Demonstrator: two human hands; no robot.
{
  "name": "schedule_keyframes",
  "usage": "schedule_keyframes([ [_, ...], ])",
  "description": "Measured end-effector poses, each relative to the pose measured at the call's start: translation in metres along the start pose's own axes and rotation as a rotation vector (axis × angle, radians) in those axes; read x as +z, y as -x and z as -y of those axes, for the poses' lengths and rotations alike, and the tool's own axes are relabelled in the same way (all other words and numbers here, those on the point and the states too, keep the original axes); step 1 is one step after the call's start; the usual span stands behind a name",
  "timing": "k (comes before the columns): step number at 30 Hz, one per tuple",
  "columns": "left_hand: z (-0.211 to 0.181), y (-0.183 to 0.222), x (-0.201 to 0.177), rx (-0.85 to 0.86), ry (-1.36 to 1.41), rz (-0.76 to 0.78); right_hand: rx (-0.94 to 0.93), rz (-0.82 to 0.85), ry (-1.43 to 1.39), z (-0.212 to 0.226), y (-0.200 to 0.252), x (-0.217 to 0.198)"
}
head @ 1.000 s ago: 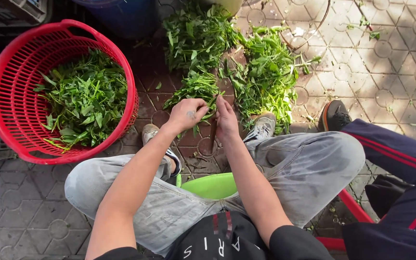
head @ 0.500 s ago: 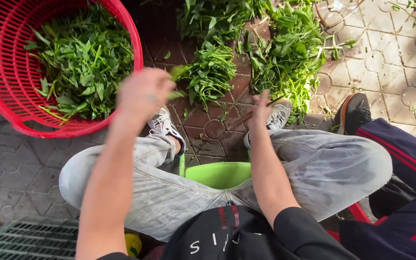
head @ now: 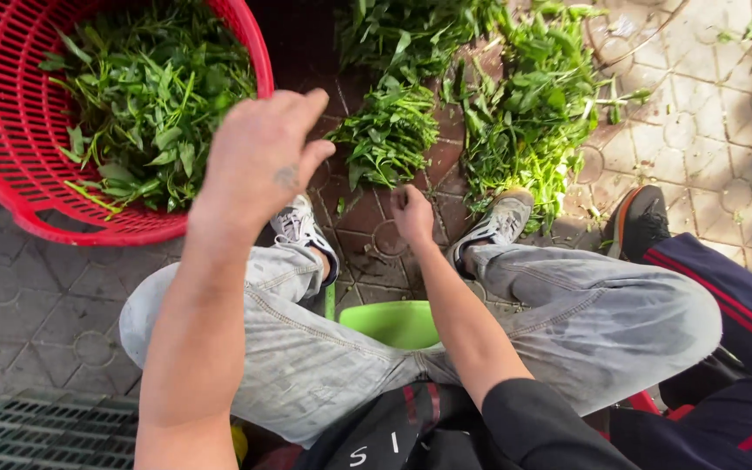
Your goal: Stripping leaves from stems of leafy greens and sorting them into a basket using a small knife
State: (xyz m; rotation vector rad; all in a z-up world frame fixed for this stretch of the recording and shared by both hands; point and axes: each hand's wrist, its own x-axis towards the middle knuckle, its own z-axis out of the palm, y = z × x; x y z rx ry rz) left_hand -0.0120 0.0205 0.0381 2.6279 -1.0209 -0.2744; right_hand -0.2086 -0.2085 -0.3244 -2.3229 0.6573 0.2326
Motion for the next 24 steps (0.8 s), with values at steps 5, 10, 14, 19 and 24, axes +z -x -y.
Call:
schedule_keyframes([
  [5,-0.002,-0.028,0.142,0.221,-0.169,-0.047,0.049,0.062,-0.433,0.019,-0.004,-0.095],
  [10,-0.021,-0.056,0.215,0.256,-0.199,0.012,-0.006,0.022,-0.717,0.052,0.006,-0.153],
  [14,-0.015,-0.073,0.245,0.163,0.037,0.054,0.083,-0.123,-1.065,0.097,0.036,-0.182],
  [19,-0.024,-0.07,0.202,0.047,0.14,0.104,0.2,0.101,-1.354,0.091,0.031,-0.174],
  [24,-0.038,-0.063,0.202,0.052,0.187,0.124,0.107,0.091,-1.428,0.1,0.036,-0.161],
])
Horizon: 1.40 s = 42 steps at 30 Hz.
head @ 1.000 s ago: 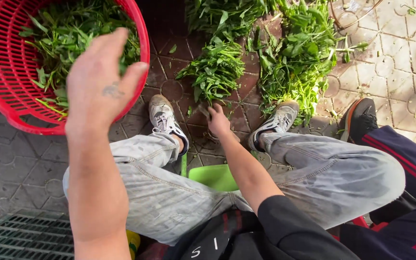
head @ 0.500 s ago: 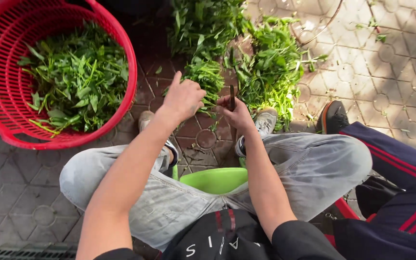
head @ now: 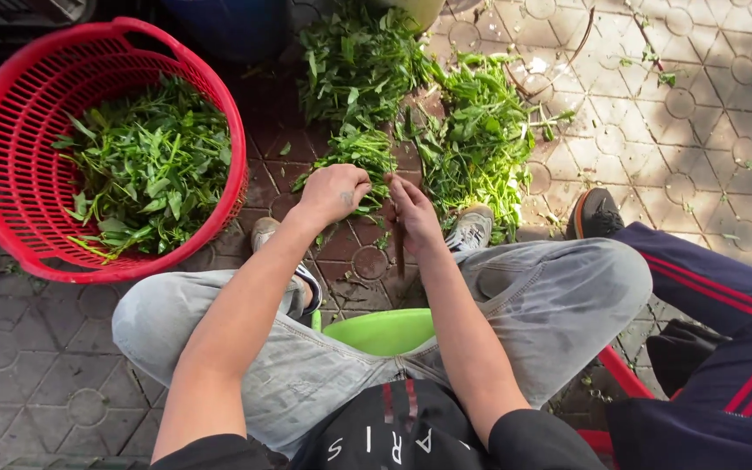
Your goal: Stripping leaves from stems of leafy greens and sorting them into a basket using a small knife
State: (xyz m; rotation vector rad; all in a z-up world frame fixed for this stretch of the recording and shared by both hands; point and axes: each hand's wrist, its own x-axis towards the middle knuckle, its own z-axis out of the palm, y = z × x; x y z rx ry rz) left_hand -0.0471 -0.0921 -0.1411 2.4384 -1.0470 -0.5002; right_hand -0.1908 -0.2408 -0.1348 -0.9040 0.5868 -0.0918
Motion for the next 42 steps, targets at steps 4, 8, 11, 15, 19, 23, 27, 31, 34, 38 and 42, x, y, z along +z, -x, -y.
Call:
schedule_keyframes([
  [4,0.006,0.02,0.018,0.151,-0.337,-0.119,0.001,-0.179,-0.128,0.0,-0.009,-0.002],
  [8,0.022,0.06,-0.083,0.003,-0.696,-0.167,0.105,-0.363,-0.337,-0.021,-0.042,-0.058],
  [11,0.036,0.1,-0.198,-0.355,-0.734,-0.065,0.365,-0.584,0.204,-0.019,-0.036,-0.049],
  [15,0.045,0.14,-0.224,-0.294,-0.489,-0.365,0.45,-0.494,0.595,-0.102,-0.054,-0.079],
  [19,-0.005,0.124,-0.239,-0.238,-0.187,-0.03,0.222,0.013,1.452,-0.179,-0.075,-0.108],
  [23,-0.034,0.1,-0.236,-0.159,-0.049,0.132,-0.055,-0.095,1.489,-0.188,-0.07,-0.112],
  [27,-0.01,0.083,-0.172,-0.021,-0.24,-0.003,-0.122,-0.131,1.349,-0.161,-0.077,-0.132],
  [31,-0.009,0.048,-0.097,0.098,-0.347,-0.024,-0.083,-0.09,1.012,-0.083,-0.057,-0.096],
  [34,-0.013,0.02,-0.047,0.151,-0.37,-0.04,-0.186,-0.01,0.982,-0.045,-0.055,-0.075],
  [38,-0.006,-0.001,0.001,0.222,-0.406,-0.113,-0.266,0.032,0.919,0.003,-0.037,-0.051],
  [42,0.013,-0.015,0.018,0.077,-0.279,-0.07,-0.313,-0.049,0.764,0.023,-0.02,-0.028],
])
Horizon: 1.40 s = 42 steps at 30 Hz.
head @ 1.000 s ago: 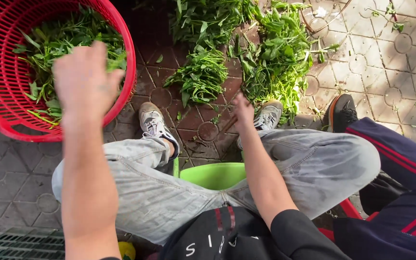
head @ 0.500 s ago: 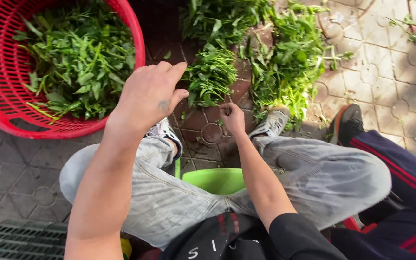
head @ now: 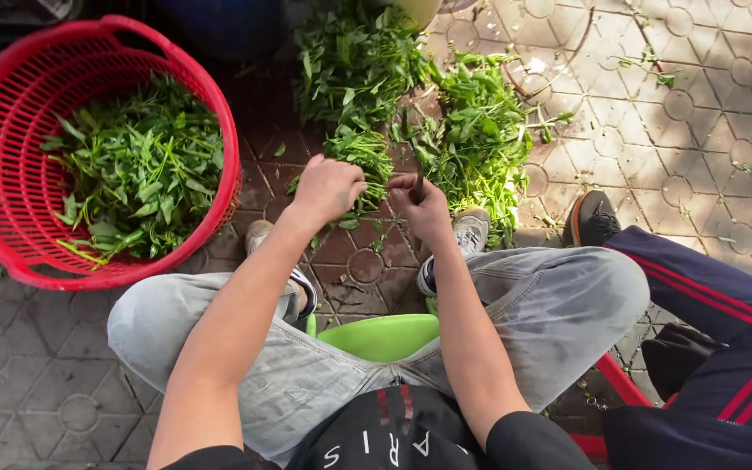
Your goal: Stripping leaves from stems of leafy greens and sorting them into a basket using a small knife
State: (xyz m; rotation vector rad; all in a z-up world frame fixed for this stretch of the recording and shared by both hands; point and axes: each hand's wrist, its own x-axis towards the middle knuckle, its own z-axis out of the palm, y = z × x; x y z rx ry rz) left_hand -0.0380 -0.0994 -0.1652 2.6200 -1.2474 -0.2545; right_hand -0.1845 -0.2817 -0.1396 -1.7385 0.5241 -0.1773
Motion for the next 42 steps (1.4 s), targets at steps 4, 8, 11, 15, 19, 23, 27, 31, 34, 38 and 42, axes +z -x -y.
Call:
schedule_keyframes([
  [4,0.005,0.002,-0.022,-0.101,0.181,0.027,0.024,-0.16,-0.265,0.01,0.009,0.009],
  [8,0.0,0.004,-0.051,-0.299,0.345,0.105,0.414,-0.18,-0.492,0.036,0.019,0.022],
  [11,-0.01,0.001,-0.07,-0.341,0.572,0.169,0.401,-0.012,-0.736,0.062,0.027,0.029],
  [15,-0.011,-0.001,-0.054,-0.301,0.687,0.263,0.324,0.031,-0.896,0.001,0.018,0.036],
  [19,-0.028,0.012,-0.107,-0.264,0.699,0.346,0.266,0.032,-0.783,0.045,0.023,0.015],
  [23,-0.015,0.044,-0.162,-0.142,0.421,0.178,0.329,-0.347,-0.923,-0.023,-0.029,-0.043],
  [27,0.003,0.076,-0.214,-0.096,0.461,0.104,0.401,-0.625,-1.208,-0.095,-0.048,-0.064],
  [31,0.002,0.095,-0.251,-0.12,0.394,0.103,0.568,-0.389,-0.434,-0.117,-0.022,0.01],
  [34,0.007,0.102,-0.243,-0.092,0.228,0.03,0.56,-0.18,0.05,-0.194,-0.016,0.059],
  [38,0.007,0.107,-0.229,-0.05,0.081,0.004,0.545,-0.006,0.49,-0.341,-0.042,0.095],
  [42,0.008,0.102,-0.22,-0.034,0.104,0.004,0.451,0.021,0.687,-0.309,-0.053,0.1],
])
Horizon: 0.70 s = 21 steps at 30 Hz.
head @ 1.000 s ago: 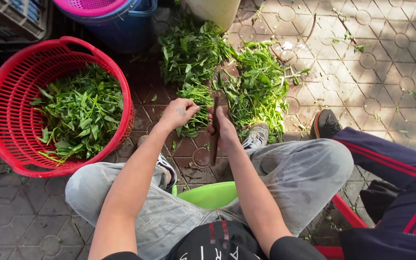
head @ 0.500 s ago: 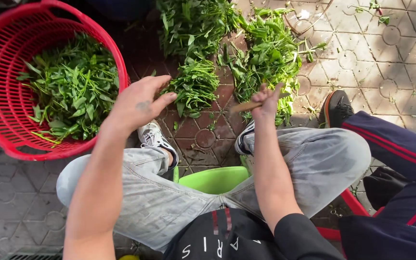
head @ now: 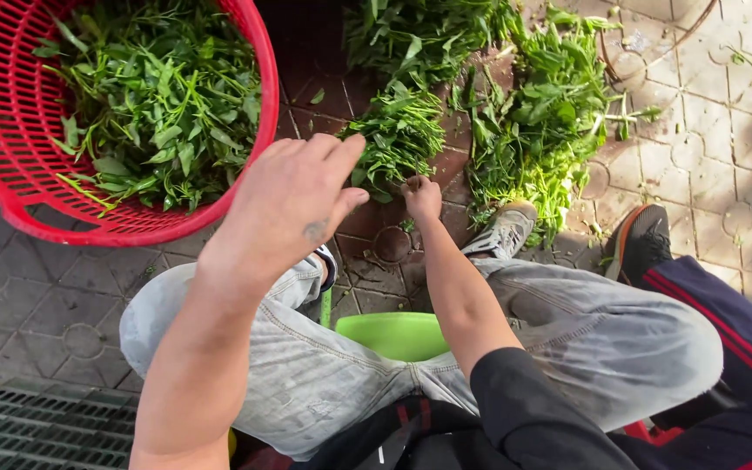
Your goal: Stripping leaves from stems of leafy greens and sorting them into a basket using a small knife
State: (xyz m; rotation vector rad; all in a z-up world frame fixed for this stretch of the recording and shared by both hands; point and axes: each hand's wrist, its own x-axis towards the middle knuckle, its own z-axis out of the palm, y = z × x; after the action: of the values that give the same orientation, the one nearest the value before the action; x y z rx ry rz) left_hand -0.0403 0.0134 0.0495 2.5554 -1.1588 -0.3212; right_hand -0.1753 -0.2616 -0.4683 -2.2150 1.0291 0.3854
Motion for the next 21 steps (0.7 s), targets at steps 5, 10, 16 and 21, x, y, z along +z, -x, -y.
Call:
schedule_keyframes([
  [5,-0.003,-0.017,0.012,0.032,-0.076,-0.053,-0.023,0.152,-0.4,0.03,0.048,-0.084],
  [10,0.003,-0.048,0.086,0.059,-0.085,-0.029,-0.221,0.2,-0.652,0.072,0.088,-0.175],
  [16,0.005,-0.084,0.17,0.202,-0.226,-0.106,-0.376,0.245,-0.711,0.096,0.125,-0.242],
  [21,0.022,-0.095,0.214,0.219,-0.228,-0.209,-0.399,0.108,-0.887,0.131,0.173,-0.277],
])
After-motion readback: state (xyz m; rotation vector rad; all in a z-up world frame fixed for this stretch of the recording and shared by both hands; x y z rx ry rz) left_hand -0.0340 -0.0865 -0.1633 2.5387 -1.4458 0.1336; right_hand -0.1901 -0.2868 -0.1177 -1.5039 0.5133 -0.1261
